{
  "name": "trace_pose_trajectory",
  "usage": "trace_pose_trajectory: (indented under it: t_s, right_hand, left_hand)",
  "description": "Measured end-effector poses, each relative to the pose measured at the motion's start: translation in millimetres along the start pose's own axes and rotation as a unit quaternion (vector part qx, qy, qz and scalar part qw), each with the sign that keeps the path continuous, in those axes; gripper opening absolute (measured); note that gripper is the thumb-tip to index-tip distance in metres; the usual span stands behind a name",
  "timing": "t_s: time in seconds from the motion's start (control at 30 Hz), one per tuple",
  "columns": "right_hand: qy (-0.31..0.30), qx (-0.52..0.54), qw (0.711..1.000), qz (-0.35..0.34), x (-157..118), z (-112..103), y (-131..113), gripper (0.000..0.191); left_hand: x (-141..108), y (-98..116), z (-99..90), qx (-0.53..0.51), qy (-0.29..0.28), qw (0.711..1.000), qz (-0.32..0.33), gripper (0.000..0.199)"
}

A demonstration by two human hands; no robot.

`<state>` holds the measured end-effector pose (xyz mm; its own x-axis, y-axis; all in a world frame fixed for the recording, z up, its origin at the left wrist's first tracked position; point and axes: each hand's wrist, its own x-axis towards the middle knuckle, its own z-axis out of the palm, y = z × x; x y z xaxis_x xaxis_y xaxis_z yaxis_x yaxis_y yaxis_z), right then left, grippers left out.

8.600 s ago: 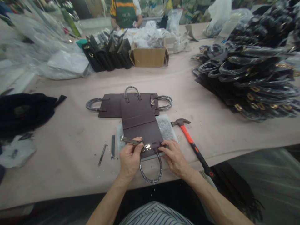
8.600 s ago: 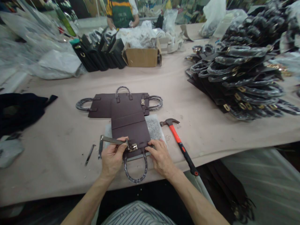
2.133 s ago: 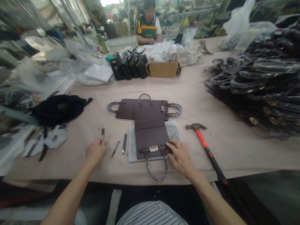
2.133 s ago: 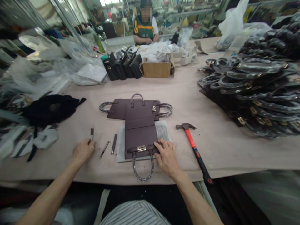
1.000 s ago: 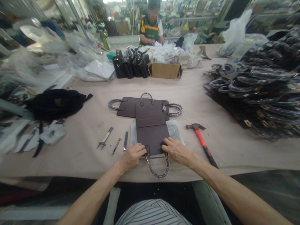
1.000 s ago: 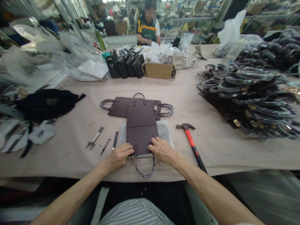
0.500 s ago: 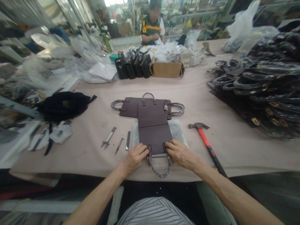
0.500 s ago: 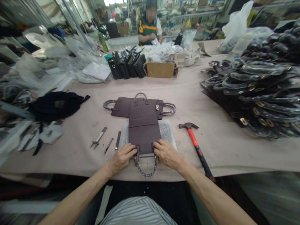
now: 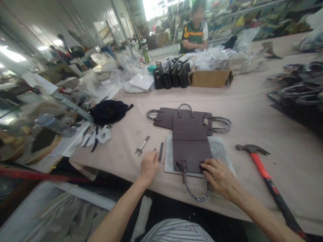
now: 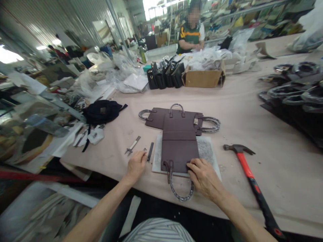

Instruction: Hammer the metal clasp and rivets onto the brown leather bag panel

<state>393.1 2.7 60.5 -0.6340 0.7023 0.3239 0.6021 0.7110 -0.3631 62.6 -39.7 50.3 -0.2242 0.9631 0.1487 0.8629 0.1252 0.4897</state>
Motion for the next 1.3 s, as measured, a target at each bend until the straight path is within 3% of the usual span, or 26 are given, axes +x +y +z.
trace_pose_trajectory:
  t_s: [0.07, 0.13, 0.4, 0.67, 0.87, 1.03, 1.2, 1.3]
  right_hand:
    - [0.002, -0.006, 1.000, 0.008, 1.3, 5.3, -0.9, 0.021]
    - [0.006, -0.006, 1.000, 0.018, 1.9, 9.4, 0.3, 0.020]
    - [0.017, 0.006, 0.999, 0.039, 2.4, 12.8, -0.1, 0.019]
    - [0.020, 0.010, 0.998, 0.059, 3.5, 12.3, -4.8, 0.019]
    - [0.017, 0.014, 0.997, 0.068, 3.5, 11.7, -7.1, 0.018]
    - [0.013, 0.017, 0.997, 0.075, 2.1, 12.7, -7.1, 0.017]
    - [0.018, 0.020, 0.997, 0.076, 1.1, 14.3, -6.9, 0.017]
    - [0.025, 0.024, 0.997, 0.076, 0.6, 16.1, -6.4, 0.018]
  left_hand:
    - [13.0, -11.9, -15.1, 0.078, -0.046, 0.990, -0.113, 0.023]
    - [25.9, -20.4, -25.1, 0.109, -0.092, 0.976, -0.167, 0.021]
    - [58.0, -18.8, -18.3, 0.133, -0.209, 0.948, -0.198, 0.014]
    - [54.0, -8.6, -20.7, 0.133, -0.177, 0.958, -0.179, 0.012]
    - [48.9, 12.9, -7.5, 0.102, -0.192, 0.960, -0.177, 0.026]
    - [59.8, 19.9, -1.3, 0.064, -0.209, 0.954, -0.206, 0.010]
    - [64.7, 6.3, -1.2, -0.067, -0.216, 0.940, -0.255, 0.014]
    - [59.9, -0.9, -6.2, -0.208, -0.228, 0.905, -0.294, 0.019]
